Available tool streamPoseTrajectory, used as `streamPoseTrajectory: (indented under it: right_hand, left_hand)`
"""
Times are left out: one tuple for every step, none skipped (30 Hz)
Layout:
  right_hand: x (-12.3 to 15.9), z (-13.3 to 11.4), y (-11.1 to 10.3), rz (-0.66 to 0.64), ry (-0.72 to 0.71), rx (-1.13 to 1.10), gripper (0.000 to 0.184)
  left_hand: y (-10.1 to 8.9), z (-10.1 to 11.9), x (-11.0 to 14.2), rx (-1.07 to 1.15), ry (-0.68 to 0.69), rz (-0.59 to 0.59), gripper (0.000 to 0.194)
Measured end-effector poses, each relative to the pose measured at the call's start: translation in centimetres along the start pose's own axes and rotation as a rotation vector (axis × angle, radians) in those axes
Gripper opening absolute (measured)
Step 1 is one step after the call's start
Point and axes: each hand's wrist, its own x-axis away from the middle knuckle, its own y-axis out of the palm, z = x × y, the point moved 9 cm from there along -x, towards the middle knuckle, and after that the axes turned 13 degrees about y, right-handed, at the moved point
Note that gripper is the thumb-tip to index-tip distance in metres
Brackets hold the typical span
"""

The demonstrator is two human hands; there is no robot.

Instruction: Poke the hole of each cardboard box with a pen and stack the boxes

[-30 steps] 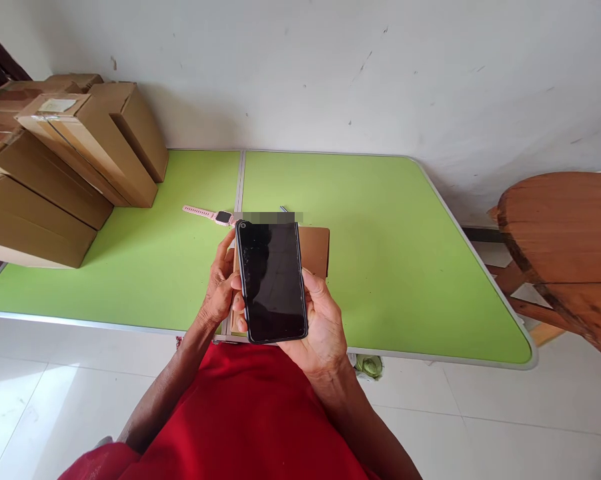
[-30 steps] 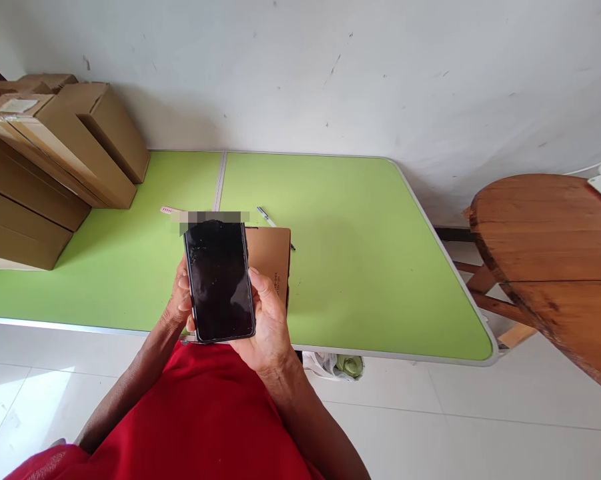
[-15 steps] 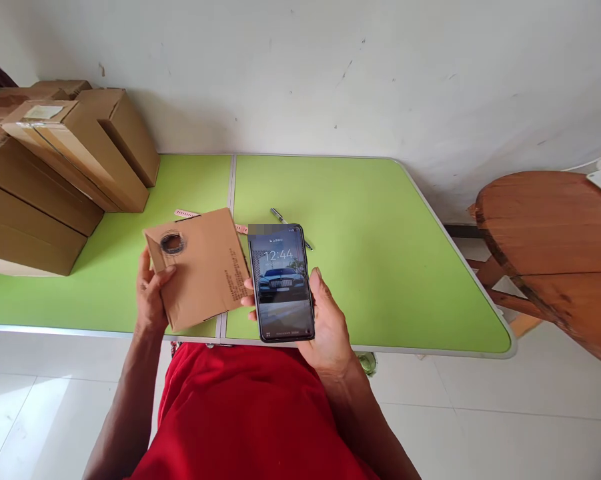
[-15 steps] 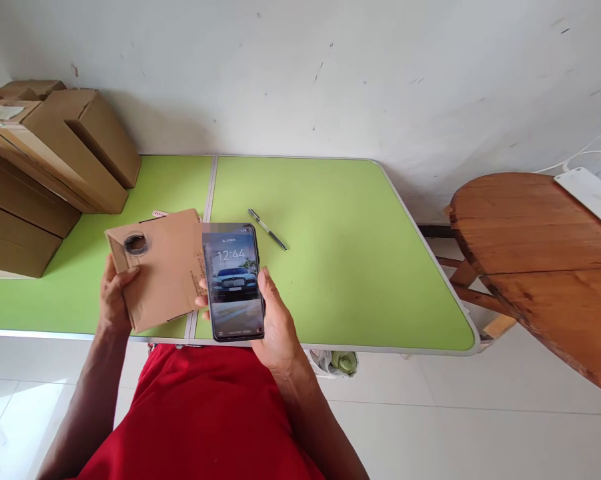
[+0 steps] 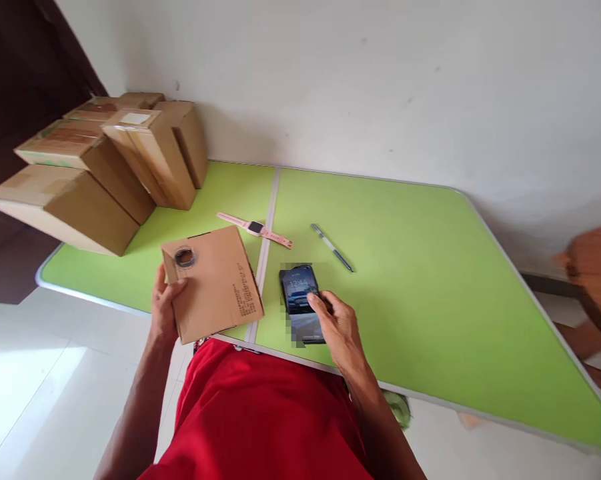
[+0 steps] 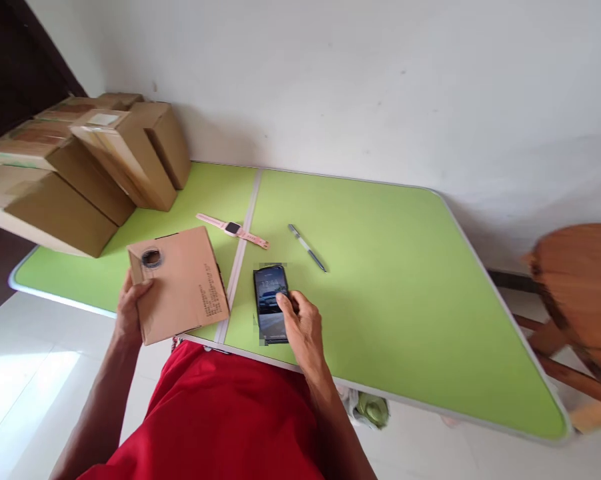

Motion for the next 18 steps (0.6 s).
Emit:
streamPoseTrajectory:
  right_hand:
    - [-0.2, 0.0, -0.2, 0.018, -0.012, 0.048, 0.053]
    - [-0.4, 0.0, -0.3, 0.037, -0.025, 0.096, 0.052]
    - [-0.6, 0.1, -0.5, 0.055, -0.040, 0.141, 0.052]
    - [-0.8, 0.0, -0.6, 0.075, -0.057, 0.184, 0.052]
    - [-0.9, 0.0, -0.7, 0.096, -0.078, 0.224, 0.052]
    - [-1.0, 0.0, -0.7, 0.116, -0.100, 0.262, 0.052]
    - [-1.1, -0.1, -0.8, 0.135, -0.123, 0.297, 0.051]
    - [-1.2, -0.2, -0.8, 0.152, -0.144, 0.329, 0.050]
    - [-1.2, -0.3, -0.8, 0.163, -0.163, 0.358, 0.048]
    - [-1.3, -0.5, -0.8, 0.171, -0.179, 0.383, 0.046]
    - [-1.3, -0.7, -0.7, 0.177, -0.194, 0.401, 0.044]
    - [-1.3, -1.1, -0.5, 0.176, -0.221, 0.414, 0.044]
    - [-1.2, -1.8, 0.0, 0.162, -0.268, 0.422, 0.046]
    - [-1.0, -2.7, 0.8, 0.130, -0.336, 0.425, 0.051]
    - [-0.6, -3.9, 2.0, 0.076, -0.419, 0.423, 0.058]
    - [0.0, -5.1, 3.4, -0.001, -0.508, 0.417, 0.069]
    - [0.7, -6.5, 5.1, -0.099, -0.591, 0.403, 0.082]
    - [1.3, -7.8, 6.9, -0.206, -0.657, 0.376, 0.092]
  left_hand:
    - [0.2, -0.2, 0.1, 0.007, -0.011, -0.010, 0.078]
    - [0.4, -0.4, 0.3, 0.016, -0.023, -0.020, 0.079]
    - [0.5, -0.6, 0.4, 0.025, -0.038, -0.028, 0.080]
    - [0.6, -0.8, 0.6, 0.035, -0.055, -0.035, 0.081]
    - [0.7, -0.9, 0.8, 0.046, -0.074, -0.040, 0.082]
    - [0.8, -1.0, 1.0, 0.059, -0.093, -0.044, 0.084]
    - [0.8, -1.2, 1.2, 0.073, -0.113, -0.048, 0.087]
    - [0.8, -1.2, 1.4, 0.087, -0.132, -0.050, 0.090]
    - [0.8, -1.3, 1.5, 0.101, -0.153, -0.052, 0.093]
    - [0.8, -1.5, 1.7, 0.115, -0.176, -0.054, 0.095]
    - [0.8, -1.6, 1.8, 0.128, -0.200, -0.054, 0.097]
    - [0.8, -1.8, 1.9, 0.142, -0.223, -0.052, 0.098]
    - [0.8, -2.0, 1.9, 0.157, -0.244, -0.048, 0.100]
    - [0.8, -2.1, 2.0, 0.173, -0.259, -0.045, 0.102]
    - [0.7, -2.3, 2.0, 0.189, -0.267, -0.041, 0.102]
    - [0.6, -2.4, 1.9, 0.204, -0.269, -0.040, 0.100]
    - [0.5, -2.5, 1.8, 0.218, -0.267, -0.044, 0.095]
    - [0.4, -2.5, 1.6, 0.230, -0.257, -0.054, 0.089]
